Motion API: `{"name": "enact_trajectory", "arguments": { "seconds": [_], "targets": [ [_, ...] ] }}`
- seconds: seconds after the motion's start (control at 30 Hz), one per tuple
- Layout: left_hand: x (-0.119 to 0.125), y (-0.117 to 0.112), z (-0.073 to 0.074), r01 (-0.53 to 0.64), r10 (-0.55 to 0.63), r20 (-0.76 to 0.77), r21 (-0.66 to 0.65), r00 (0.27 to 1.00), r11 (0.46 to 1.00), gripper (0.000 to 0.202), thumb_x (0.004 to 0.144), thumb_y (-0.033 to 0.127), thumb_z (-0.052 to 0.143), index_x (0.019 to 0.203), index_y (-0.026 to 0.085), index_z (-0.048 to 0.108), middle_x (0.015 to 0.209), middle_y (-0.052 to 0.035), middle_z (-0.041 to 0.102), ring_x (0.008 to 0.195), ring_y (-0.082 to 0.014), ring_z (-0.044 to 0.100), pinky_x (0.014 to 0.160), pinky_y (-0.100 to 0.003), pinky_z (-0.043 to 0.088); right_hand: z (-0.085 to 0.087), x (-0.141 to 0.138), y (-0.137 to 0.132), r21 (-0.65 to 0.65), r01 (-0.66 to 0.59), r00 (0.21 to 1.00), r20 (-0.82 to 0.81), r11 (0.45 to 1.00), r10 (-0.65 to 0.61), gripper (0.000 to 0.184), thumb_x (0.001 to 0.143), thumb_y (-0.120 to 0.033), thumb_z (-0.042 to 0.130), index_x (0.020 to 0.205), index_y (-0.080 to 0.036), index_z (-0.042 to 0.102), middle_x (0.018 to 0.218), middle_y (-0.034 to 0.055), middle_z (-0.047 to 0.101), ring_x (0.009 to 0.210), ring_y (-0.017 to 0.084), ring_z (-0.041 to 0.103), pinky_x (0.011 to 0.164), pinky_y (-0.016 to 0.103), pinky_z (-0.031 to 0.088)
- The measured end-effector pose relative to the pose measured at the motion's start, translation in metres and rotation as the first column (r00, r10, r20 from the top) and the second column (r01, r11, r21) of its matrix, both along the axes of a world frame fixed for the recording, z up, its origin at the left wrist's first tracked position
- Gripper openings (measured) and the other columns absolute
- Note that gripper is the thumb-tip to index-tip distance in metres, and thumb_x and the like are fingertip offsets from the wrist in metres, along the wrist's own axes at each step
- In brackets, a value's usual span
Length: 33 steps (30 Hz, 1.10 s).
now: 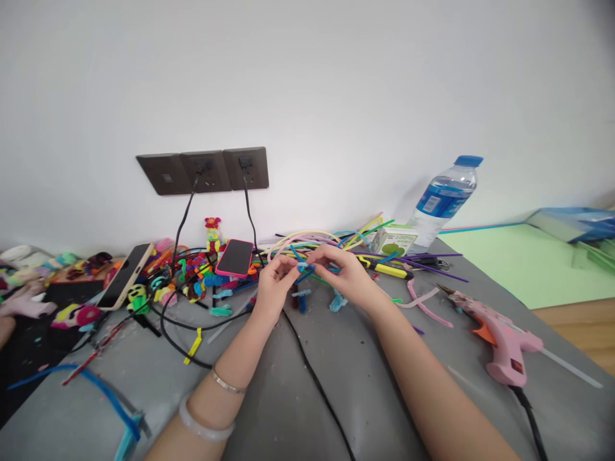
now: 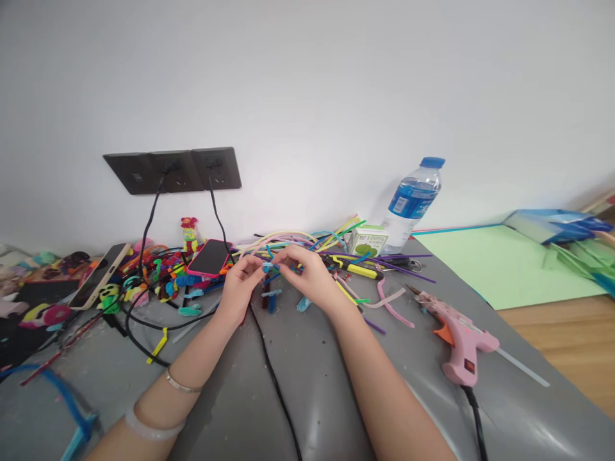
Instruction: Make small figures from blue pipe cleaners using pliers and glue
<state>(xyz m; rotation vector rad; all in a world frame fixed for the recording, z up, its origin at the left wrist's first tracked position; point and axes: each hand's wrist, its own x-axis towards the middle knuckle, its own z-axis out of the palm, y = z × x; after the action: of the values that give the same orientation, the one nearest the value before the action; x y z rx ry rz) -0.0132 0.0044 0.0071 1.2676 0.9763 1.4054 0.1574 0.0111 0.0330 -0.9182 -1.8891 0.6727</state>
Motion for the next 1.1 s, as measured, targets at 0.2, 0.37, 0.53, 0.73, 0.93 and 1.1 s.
{"name": "enact_trajectory", "arguments": {
  "seconds": [0.2, 0.37, 0.53, 0.73, 0.93, 1.1],
  "targets": [
    [0.001, 0.000, -0.002, 0.049, -0.049, 0.029, 0.000, 0.998, 0.999, 0.027, 0.071, 0.039, 0.076, 0.084, 0.019, 0.064, 0.083, -0.0014, 0.064, 0.076, -0.0141, 0.059, 0.069, -0.025, 0.046, -0.001, -0.001, 0.000, -0.080, 0.004, 0.999, -0.047, 0.997, -0.008, 0.011, 0.086, -0.024, 0.055, 0.088, -0.019, 0.064, 0.086, 0.0042, 0.068, 0.079, 0.018, 0.061, 0.070, 0.029, 0.047],
    [0.001, -0.005, 0.001, 0.144, -0.128, -0.181, 0.079, 0.975, 0.986, 0.021, 0.080, 0.036, 0.067, 0.092, 0.019, 0.062, 0.084, -0.0028, 0.064, 0.075, -0.0153, 0.058, 0.068, -0.026, 0.044, 0.002, 0.006, 0.001, -0.119, 0.044, 0.997, -0.062, 0.992, -0.052, 0.009, 0.085, -0.026, 0.056, 0.085, -0.018, 0.062, 0.074, 0.0017, 0.062, 0.066, 0.015, 0.056, 0.061, 0.027, 0.044],
    [0.007, -0.022, 0.008, 0.330, -0.035, -0.731, 0.265, 0.682, 0.906, 0.014, 0.081, 0.031, 0.067, 0.080, 0.020, 0.058, 0.082, -0.0012, 0.066, 0.082, -0.0191, 0.058, 0.084, -0.035, 0.040, 0.004, 0.015, 0.006, -0.172, 0.191, 0.923, -0.304, 0.967, -0.236, 0.012, 0.082, -0.031, 0.060, 0.083, -0.019, 0.055, 0.070, -0.0008, 0.057, 0.060, 0.012, 0.052, 0.057, 0.025, 0.043],
    [0.020, -0.032, 0.002, 0.367, 0.054, -0.900, 0.230, 0.433, 0.901, 0.025, 0.079, 0.037, 0.071, 0.096, 0.022, 0.061, 0.103, -0.0057, 0.068, 0.102, -0.0266, 0.057, 0.094, -0.046, 0.035, -0.004, 0.002, 0.009, -0.214, 0.197, 0.867, -0.418, 0.957, -0.272, 0.017, 0.080, -0.036, 0.062, 0.081, -0.021, 0.054, 0.066, -0.0024, 0.054, 0.055, 0.012, 0.049, 0.053, 0.025, 0.040],
    [0.019, -0.031, 0.003, 0.344, 0.029, -0.846, 0.248, 0.533, 0.906, 0.010, 0.080, 0.019, 0.066, 0.089, 0.023, 0.064, 0.102, -0.0023, 0.068, 0.104, -0.0241, 0.057, 0.099, -0.045, 0.033, -0.007, -0.001, 0.010, -0.209, 0.231, 0.875, -0.383, 0.950, -0.297, 0.017, 0.077, -0.036, 0.065, 0.079, -0.021, 0.057, 0.066, -0.0021, 0.054, 0.056, 0.012, 0.047, 0.053, 0.025, 0.038],
    [0.011, -0.019, 0.003, 0.161, 0.027, -0.560, 0.284, 0.828, 0.945, 0.013, 0.078, 0.015, 0.062, 0.089, 0.020, 0.065, 0.098, -0.0047, 0.069, 0.100, -0.0226, 0.060, 0.092, -0.038, 0.041, -0.003, 0.010, 0.011, -0.322, 0.175, 0.840, -0.445, 0.930, -0.312, 0.020, 0.073, -0.036, 0.070, 0.078, -0.019, 0.062, 0.071, -0.0005, 0.060, 0.061, 0.012, 0.050, 0.055, 0.024, 0.037]
  ]
}}
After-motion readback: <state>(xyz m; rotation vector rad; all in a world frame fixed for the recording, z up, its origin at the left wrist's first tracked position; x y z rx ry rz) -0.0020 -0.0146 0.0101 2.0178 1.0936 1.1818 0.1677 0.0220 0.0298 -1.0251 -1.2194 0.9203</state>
